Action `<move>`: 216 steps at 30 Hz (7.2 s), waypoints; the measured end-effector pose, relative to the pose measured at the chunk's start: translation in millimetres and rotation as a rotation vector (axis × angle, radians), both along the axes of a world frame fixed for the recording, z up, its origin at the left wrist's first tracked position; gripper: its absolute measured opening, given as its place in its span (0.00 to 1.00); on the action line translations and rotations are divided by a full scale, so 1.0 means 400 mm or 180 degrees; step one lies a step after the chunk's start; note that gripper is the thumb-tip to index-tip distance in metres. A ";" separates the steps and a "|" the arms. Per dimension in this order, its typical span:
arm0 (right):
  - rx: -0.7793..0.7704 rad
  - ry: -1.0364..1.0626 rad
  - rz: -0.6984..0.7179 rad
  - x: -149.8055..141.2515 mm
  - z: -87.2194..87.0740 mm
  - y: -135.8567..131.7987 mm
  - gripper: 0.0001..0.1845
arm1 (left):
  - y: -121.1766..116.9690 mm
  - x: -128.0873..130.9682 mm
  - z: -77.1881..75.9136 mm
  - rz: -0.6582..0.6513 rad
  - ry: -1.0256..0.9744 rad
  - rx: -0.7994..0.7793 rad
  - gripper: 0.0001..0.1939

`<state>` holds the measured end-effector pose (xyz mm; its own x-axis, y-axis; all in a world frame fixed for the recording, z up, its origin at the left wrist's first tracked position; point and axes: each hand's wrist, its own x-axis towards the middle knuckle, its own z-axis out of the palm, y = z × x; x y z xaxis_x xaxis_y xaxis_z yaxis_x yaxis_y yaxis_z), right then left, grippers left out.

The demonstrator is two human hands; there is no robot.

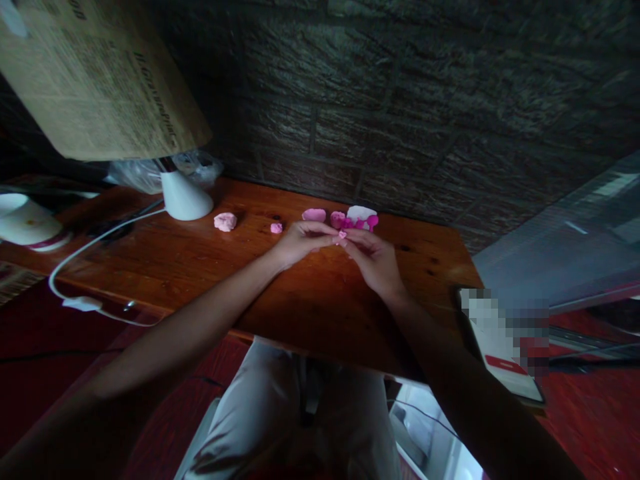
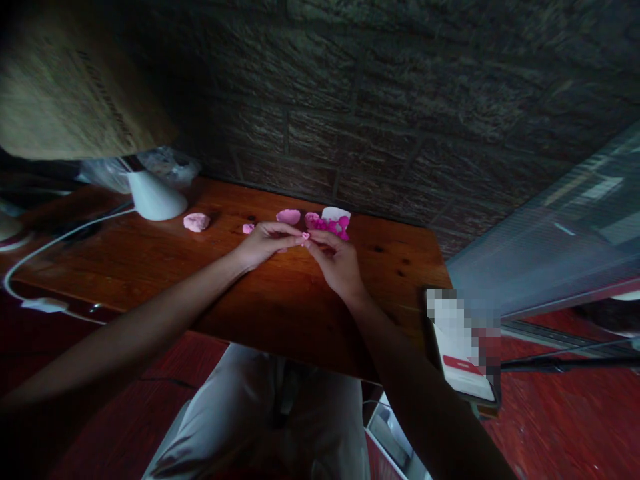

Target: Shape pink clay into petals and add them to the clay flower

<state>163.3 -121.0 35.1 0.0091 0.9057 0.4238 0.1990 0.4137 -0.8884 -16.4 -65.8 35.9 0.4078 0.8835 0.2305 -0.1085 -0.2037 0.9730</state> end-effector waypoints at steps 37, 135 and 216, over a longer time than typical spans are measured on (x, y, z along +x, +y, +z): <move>-0.0118 -0.1741 0.0394 0.040 -0.017 0.012 0.06 | 0.083 -0.171 0.023 0.0595 0.1438 0.0915 0.13; -0.0154 -0.0528 -0.0161 0.003 -0.015 -0.005 0.05 | -0.003 -0.017 -0.024 -0.0500 0.0151 0.0504 0.17; -0.1622 0.1588 0.0952 0.035 0.025 0.002 0.19 | 0.034 -0.085 0.008 0.1079 0.2041 0.1999 0.13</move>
<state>177.1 -120.2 45.1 -0.1863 0.9818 -0.0361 -0.3308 -0.0973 -0.9387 -50.2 -52.2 39.2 0.3665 0.7688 0.5240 0.5671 -0.6311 0.5293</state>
